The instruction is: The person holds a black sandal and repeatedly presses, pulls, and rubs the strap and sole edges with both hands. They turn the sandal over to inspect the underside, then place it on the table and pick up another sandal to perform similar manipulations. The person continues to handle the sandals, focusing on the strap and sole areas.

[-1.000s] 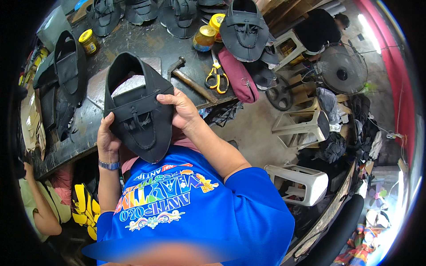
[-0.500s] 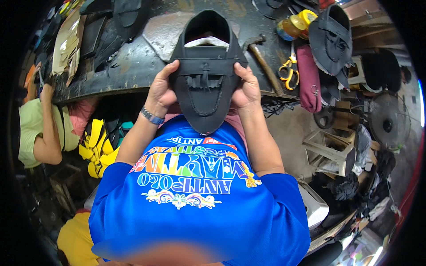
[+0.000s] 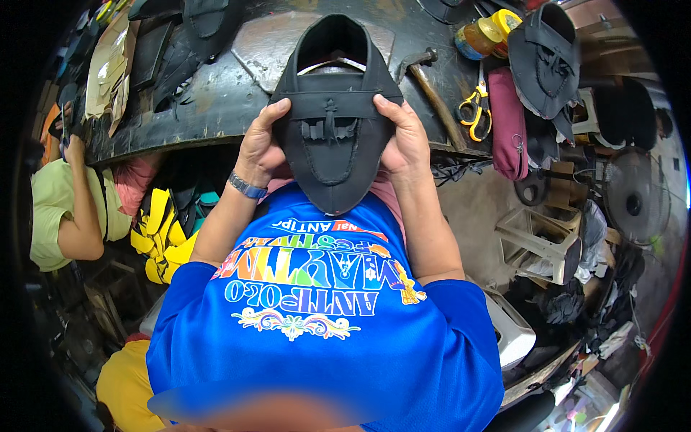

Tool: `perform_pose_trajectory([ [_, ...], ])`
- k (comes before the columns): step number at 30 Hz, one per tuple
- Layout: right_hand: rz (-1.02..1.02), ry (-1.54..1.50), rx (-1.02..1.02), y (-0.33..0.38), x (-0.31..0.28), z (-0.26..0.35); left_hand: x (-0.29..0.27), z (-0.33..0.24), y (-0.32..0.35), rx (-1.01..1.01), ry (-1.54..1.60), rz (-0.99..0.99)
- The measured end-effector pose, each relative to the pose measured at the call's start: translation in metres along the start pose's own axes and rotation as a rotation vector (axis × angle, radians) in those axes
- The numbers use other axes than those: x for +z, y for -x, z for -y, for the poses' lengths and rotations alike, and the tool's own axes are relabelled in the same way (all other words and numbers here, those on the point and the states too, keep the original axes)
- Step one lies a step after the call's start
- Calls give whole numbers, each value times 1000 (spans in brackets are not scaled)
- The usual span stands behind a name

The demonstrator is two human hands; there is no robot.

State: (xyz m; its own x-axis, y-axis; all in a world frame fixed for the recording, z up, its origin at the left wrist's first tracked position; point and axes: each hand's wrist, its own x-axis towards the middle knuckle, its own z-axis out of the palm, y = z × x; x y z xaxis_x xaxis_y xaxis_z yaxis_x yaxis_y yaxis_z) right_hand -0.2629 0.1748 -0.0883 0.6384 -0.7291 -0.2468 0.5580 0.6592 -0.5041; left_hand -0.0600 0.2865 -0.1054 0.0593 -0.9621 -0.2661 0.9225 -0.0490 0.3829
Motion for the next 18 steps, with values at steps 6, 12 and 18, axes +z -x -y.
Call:
perform_pose_trajectory([
  [6,-154,120,50,6,10,8,-9,5,2,-14,0,-26],
  [12,39,261,-47,22,20,24,-13,0,5,49,-119,62],
  [18,-166,1012,-844,33,-4,144,-23,-34,13,180,-92,98],
])
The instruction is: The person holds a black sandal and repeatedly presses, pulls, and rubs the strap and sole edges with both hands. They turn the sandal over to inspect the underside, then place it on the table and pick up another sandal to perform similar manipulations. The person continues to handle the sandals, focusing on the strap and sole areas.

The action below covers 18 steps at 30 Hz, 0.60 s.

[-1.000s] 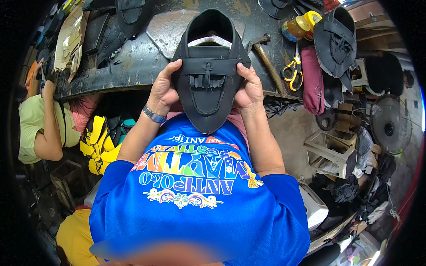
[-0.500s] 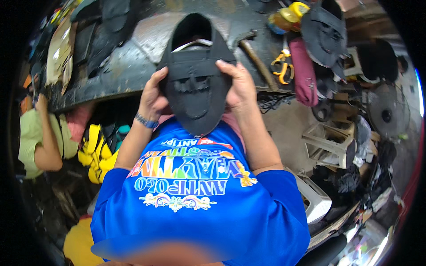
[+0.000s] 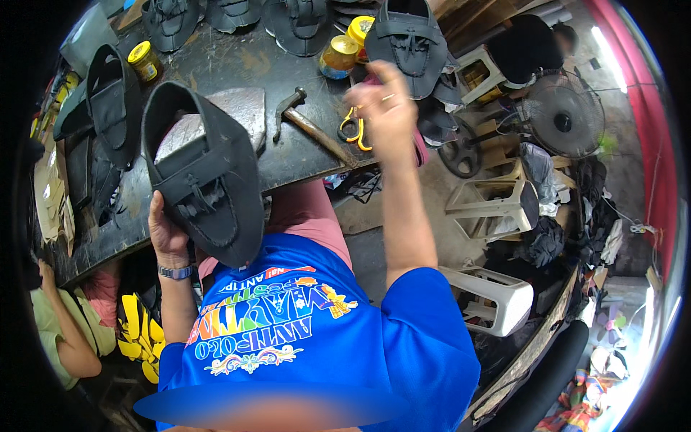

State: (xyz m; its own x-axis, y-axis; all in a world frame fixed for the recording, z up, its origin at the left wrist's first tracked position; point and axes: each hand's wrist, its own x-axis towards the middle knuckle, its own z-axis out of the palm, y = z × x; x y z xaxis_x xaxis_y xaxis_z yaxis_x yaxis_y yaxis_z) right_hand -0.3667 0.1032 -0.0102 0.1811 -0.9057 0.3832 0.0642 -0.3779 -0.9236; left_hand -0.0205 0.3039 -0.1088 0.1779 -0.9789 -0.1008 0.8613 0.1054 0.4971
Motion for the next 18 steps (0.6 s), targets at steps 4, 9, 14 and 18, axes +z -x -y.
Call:
perform_pose_trajectory([
  [4,-460,450,-28,-71,-86,-6,-10,-6,-2,-9,133,83],
  [9,-533,860,65,-101,-131,-29,-16,5,-1,-41,150,20],
  [14,-493,704,170,-103,-131,-35,-19,12,-1,-73,136,0],
  [18,-630,756,-1,-105,-120,-40,-21,14,-3,-70,106,8],
])
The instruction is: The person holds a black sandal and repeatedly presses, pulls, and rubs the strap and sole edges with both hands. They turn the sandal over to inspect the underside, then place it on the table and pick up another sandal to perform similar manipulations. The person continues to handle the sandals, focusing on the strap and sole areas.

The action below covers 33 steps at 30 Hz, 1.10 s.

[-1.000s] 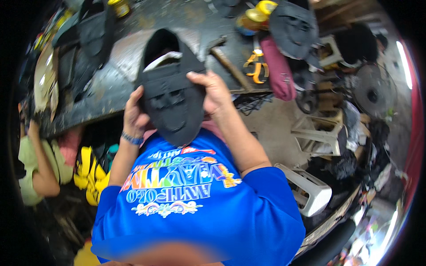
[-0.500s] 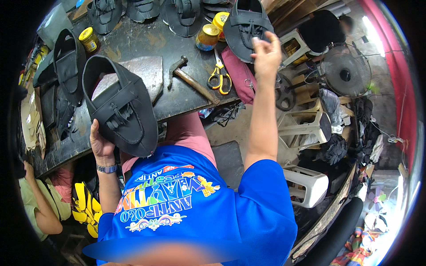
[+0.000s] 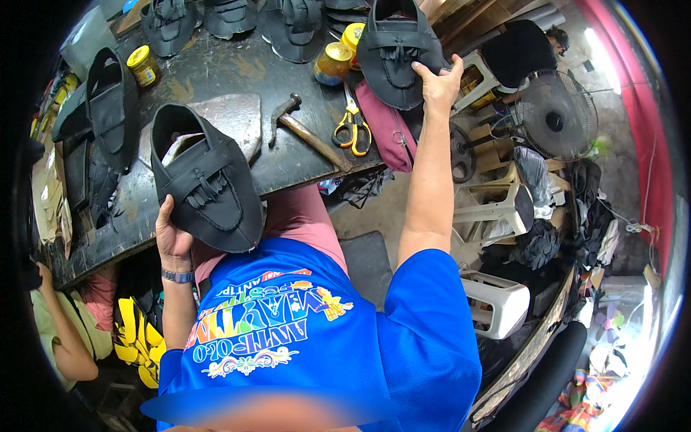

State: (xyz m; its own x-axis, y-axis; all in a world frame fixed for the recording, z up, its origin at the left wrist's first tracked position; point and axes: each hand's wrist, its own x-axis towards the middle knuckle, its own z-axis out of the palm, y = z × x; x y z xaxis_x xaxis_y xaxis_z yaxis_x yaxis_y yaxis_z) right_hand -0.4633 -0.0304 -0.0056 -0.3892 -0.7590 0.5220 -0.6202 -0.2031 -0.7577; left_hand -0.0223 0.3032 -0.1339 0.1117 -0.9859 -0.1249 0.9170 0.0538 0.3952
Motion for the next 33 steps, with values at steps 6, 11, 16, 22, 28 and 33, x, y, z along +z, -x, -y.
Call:
perform_pose_trajectory([
  [6,300,-963,203,11,-3,20,8,-3,4,59,-70,14],
  [11,474,-1295,245,45,-17,59,19,-10,5,88,-34,-13],
  [16,322,-557,-261,120,30,87,21,-6,-10,93,-87,-21],
  [22,514,-51,-859,196,52,111,18,-5,-4,86,-43,-5],
  [28,552,219,-726,214,77,122,21,-8,5,100,-41,-42],
  [33,368,491,-953,188,113,110,25,-8,9,57,-57,13],
])
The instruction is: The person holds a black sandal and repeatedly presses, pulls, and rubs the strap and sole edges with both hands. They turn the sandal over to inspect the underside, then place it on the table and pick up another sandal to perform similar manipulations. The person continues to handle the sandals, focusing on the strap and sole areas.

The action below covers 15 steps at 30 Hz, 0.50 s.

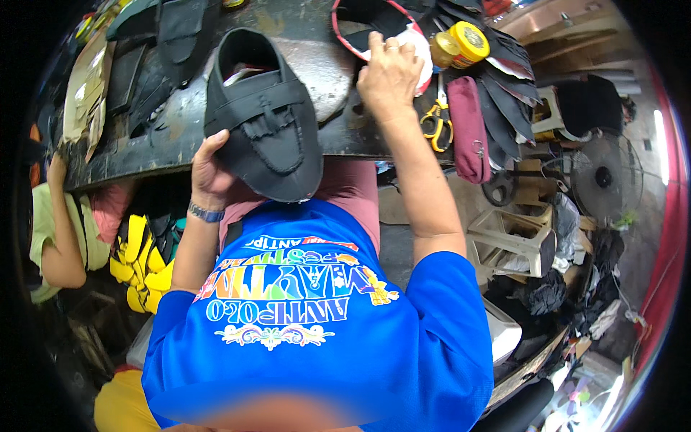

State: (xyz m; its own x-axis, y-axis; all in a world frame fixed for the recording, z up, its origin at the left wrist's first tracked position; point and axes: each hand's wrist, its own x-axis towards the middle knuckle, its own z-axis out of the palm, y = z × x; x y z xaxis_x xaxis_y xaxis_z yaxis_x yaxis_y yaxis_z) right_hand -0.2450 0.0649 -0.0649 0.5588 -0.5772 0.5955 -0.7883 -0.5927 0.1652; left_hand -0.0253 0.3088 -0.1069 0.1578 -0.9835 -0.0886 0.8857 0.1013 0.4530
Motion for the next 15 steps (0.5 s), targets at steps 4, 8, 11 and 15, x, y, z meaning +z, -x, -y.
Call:
perform_pose_trajectory([
  [4,94,-83,-76,-17,16,-8,12,0,1,29,-2,-6],
  [8,-5,-551,-18,-18,-22,-2,34,-13,6,125,-77,21],
  [11,98,-974,19,2,-75,24,53,-21,9,130,-168,17],
  [15,223,-1412,199,39,-109,74,71,-14,7,186,-228,-16],
])
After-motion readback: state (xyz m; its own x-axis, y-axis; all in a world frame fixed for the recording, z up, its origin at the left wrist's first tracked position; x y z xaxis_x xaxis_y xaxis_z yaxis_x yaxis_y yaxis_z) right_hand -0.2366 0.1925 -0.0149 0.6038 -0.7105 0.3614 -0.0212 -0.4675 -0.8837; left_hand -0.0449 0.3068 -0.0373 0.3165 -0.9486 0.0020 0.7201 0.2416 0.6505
